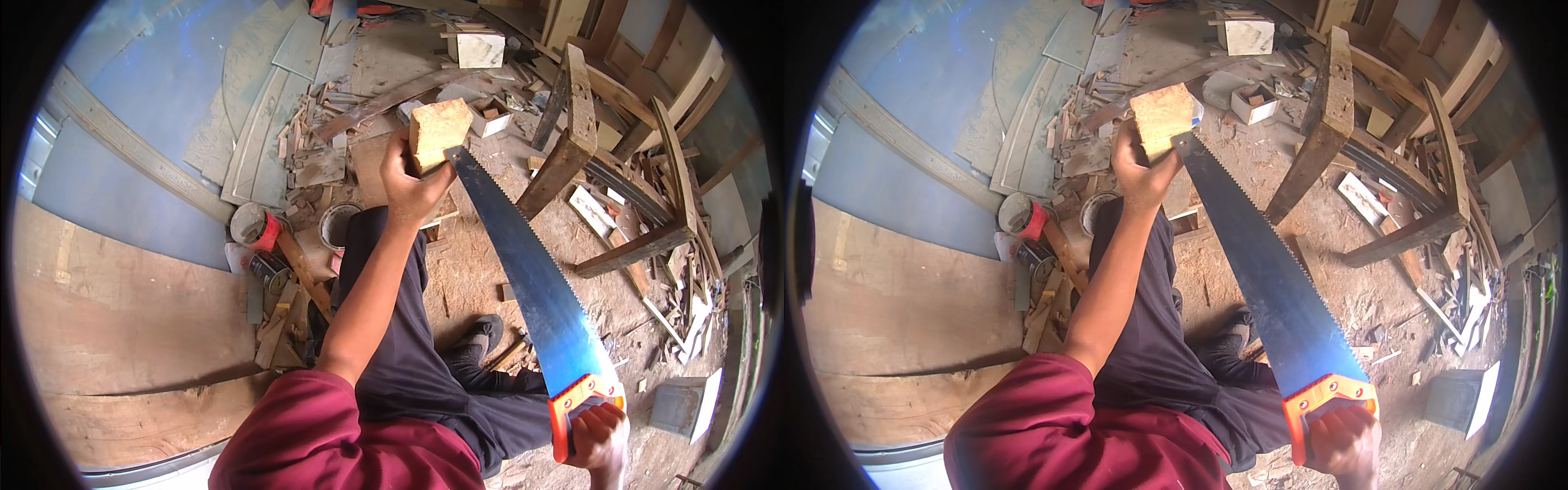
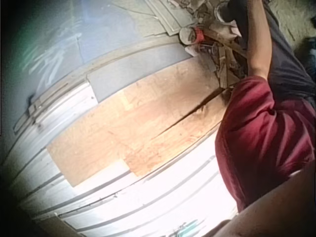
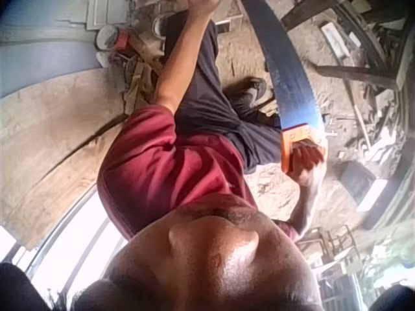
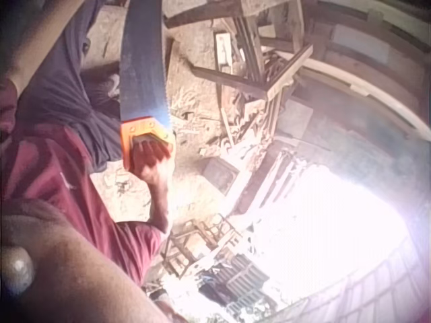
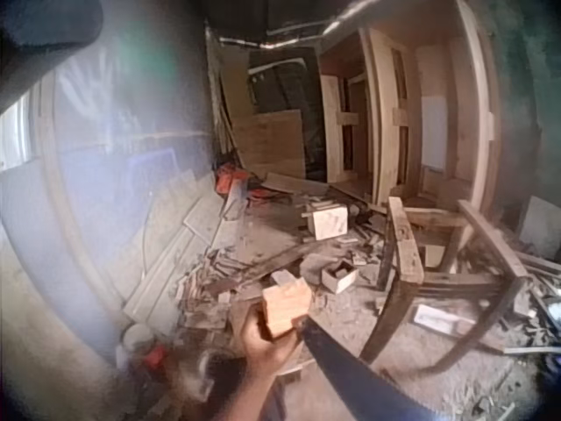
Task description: The person sits on the floor and uses a hand saw to cut a small wooden block, then uses a hammer to split the block further. The person handles the wood pieces and tools directly with their hands.
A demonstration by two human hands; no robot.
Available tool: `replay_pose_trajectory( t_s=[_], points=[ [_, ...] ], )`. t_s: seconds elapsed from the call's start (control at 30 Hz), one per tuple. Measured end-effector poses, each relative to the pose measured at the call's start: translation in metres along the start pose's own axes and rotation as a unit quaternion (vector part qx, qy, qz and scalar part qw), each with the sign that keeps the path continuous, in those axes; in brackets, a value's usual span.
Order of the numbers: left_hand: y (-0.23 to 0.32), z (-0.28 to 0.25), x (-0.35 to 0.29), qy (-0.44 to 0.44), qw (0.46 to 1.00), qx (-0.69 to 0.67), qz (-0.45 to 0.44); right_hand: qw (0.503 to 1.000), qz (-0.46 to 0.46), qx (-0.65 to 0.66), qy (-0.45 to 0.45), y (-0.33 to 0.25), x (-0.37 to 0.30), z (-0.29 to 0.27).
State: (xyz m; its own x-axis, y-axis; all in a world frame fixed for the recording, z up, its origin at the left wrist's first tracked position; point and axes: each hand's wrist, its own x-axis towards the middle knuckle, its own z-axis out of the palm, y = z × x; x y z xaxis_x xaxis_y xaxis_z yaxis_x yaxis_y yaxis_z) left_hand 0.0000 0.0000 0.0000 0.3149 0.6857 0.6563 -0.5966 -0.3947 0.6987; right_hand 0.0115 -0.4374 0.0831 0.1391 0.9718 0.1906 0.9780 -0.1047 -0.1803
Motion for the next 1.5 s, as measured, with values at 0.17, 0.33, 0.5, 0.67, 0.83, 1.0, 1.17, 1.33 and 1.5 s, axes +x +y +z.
replay_pose_trajectory(
  t_s=[0.17, 0.33, 0.5, 0.67, 0.83, 1.0, 1.17, 1.33, 1.5],
  points=[
    [0.002, -0.008, 0.001, 0.0, 1.0, 0.011, 0.001, 1.0, -0.005, -0.004, 0.0, -0.005, -0.003, 0.01],
    [0.003, -0.004, 0.002, -0.001, 1.0, -0.009, 0.014, 1.0, -0.011, -0.014, 0.01, -0.002, 0.0, 0.009],
    [0.002, -0.004, 0.001, -0.001, 1.0, -0.005, 0.013, 1.0, -0.002, -0.013, -0.002, -0.005, 0.004, 0.006],
    [0.002, -0.002, 0.0, -0.019, 0.999, -0.012, 0.028, 0.999, -0.012, -0.03, -0.004, -0.002, 0.007, 0.005],
    [-0.001, -0.002, -0.002, -0.022, 0.999, -0.011, 0.023, 1.0, -0.013, -0.004, -0.001, 0.004, -0.005, 0.014],
    [-0.001, 0.003, -0.002, -0.023, 0.999, 0.0, -0.023, 1.0, -0.028, -0.002, 0.008, 0.007, -0.005, 0.015],
    [-0.009, 0.007, -0.002, -0.014, 0.998, 0.047, -0.041, 0.999, -0.043, 0.02, 0.022, 0.011, -0.002, 0.013],
    [-0.007, 0.011, -0.004, -0.026, 0.997, 0.067, -0.035, 1.0, -0.026, 0.001, 0.007, 0.012, -0.014, 0.015],
    [-0.009, 0.01, -0.004, -0.038, 0.996, 0.071, -0.028, 0.999, -0.034, 0.008, -0.007, 0.011, -0.013, 0.009]
  ],
)
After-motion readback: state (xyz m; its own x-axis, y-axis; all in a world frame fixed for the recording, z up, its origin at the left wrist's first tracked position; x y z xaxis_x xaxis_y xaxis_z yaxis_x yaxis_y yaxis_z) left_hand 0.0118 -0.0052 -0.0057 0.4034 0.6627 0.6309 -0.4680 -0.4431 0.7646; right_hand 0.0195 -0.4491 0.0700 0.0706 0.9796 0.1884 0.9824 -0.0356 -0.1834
